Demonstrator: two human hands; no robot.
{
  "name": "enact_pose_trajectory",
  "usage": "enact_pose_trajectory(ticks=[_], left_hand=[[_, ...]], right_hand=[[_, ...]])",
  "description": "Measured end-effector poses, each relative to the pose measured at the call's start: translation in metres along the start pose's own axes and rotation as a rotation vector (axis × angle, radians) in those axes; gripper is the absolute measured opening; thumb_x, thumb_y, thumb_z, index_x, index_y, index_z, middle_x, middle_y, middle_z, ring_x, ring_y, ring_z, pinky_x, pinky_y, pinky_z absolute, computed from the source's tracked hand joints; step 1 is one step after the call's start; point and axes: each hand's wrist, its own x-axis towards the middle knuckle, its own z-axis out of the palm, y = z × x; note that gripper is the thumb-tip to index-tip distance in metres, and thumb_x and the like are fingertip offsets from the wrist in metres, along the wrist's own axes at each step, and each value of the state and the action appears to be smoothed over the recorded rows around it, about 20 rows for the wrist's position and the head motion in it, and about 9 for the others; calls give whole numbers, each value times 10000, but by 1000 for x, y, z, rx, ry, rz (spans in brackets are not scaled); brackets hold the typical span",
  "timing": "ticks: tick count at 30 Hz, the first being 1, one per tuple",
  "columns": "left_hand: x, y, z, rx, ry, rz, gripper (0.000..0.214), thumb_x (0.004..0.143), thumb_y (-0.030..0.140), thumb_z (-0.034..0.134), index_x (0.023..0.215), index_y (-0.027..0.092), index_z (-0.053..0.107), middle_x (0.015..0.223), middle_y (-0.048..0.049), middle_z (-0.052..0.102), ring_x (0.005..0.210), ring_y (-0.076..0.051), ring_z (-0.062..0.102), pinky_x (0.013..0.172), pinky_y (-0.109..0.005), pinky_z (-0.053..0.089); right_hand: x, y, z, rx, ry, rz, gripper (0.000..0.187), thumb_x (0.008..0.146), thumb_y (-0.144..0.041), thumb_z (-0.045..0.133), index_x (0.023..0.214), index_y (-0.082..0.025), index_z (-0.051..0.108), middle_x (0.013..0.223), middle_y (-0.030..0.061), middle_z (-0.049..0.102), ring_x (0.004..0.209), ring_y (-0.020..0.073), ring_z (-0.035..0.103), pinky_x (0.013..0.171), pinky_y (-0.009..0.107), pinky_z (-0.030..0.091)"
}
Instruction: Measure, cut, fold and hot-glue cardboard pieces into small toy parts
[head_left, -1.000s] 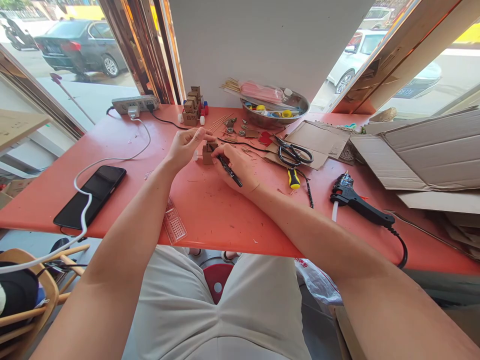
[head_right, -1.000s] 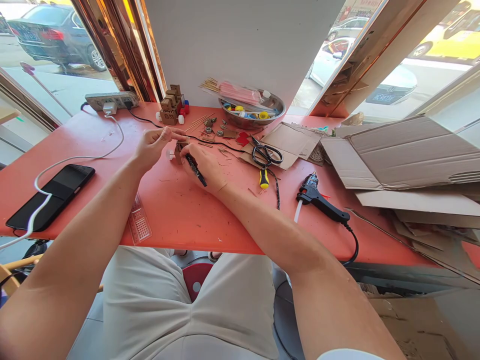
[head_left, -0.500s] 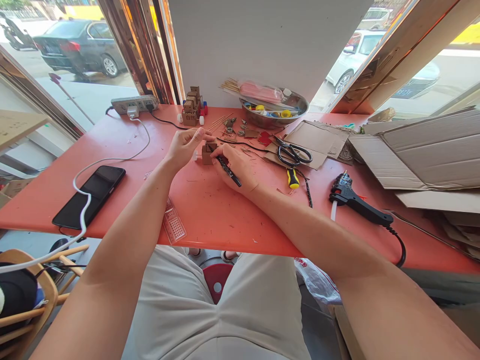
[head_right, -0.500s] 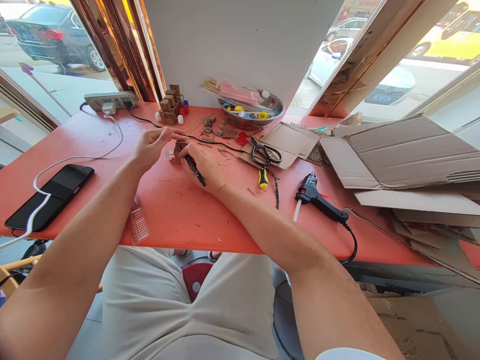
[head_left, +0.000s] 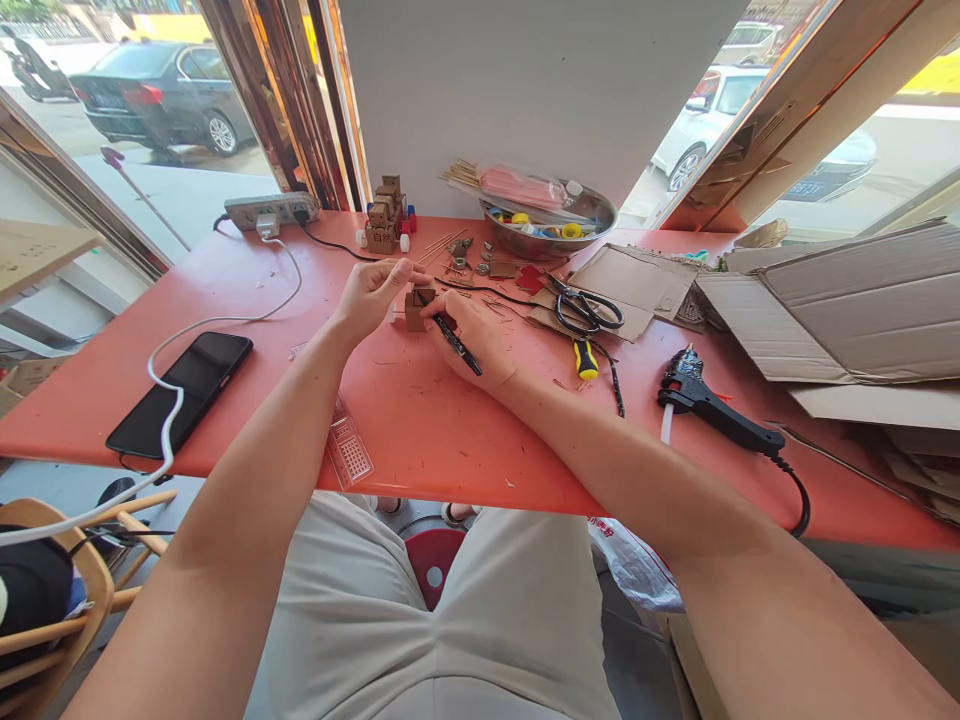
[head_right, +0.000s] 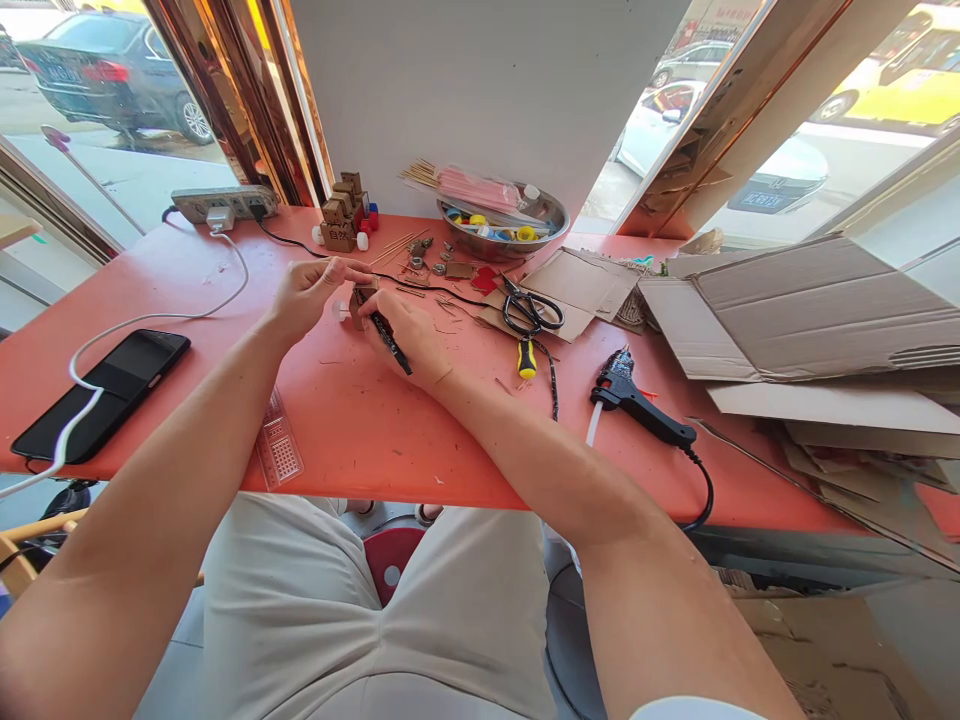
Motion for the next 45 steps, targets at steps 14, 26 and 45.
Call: enact_pose_trajectory(ticks=[14, 26, 45], left_hand=[[-1, 2, 1, -18, 8, -12, 666, 888, 848, 617, 723, 249, 856, 936, -104, 862, 1027, -291, 803, 1000, -412, 584], [-1, 4, 1, -11, 29, -47, 608, 876, 826, 658, 680, 282, 845, 888, -99, 852, 995, -301, 793, 990, -425, 581], [-1, 5, 0, 21, 13, -46, 675, 855, 891, 609, 682, 279, 835, 916, -97, 862, 1021, -309, 794, 999, -432, 589]], right_hand=[[0, -1, 1, 15, 14, -3, 117, 979, -357, 497, 922, -279, 562, 956, 52, 760, 872, 204, 692, 824, 349, 538], [-1, -2, 1, -15, 77, 113, 78, 909, -304, 555, 834, -291, 537, 859, 18, 745, 783, 203, 682, 771, 347, 549], [1, -1, 1, -3, 82, 136, 71, 882, -248, 561, 832, -294, 541, 877, 18, 769, 820, 219, 715, 771, 354, 562]])
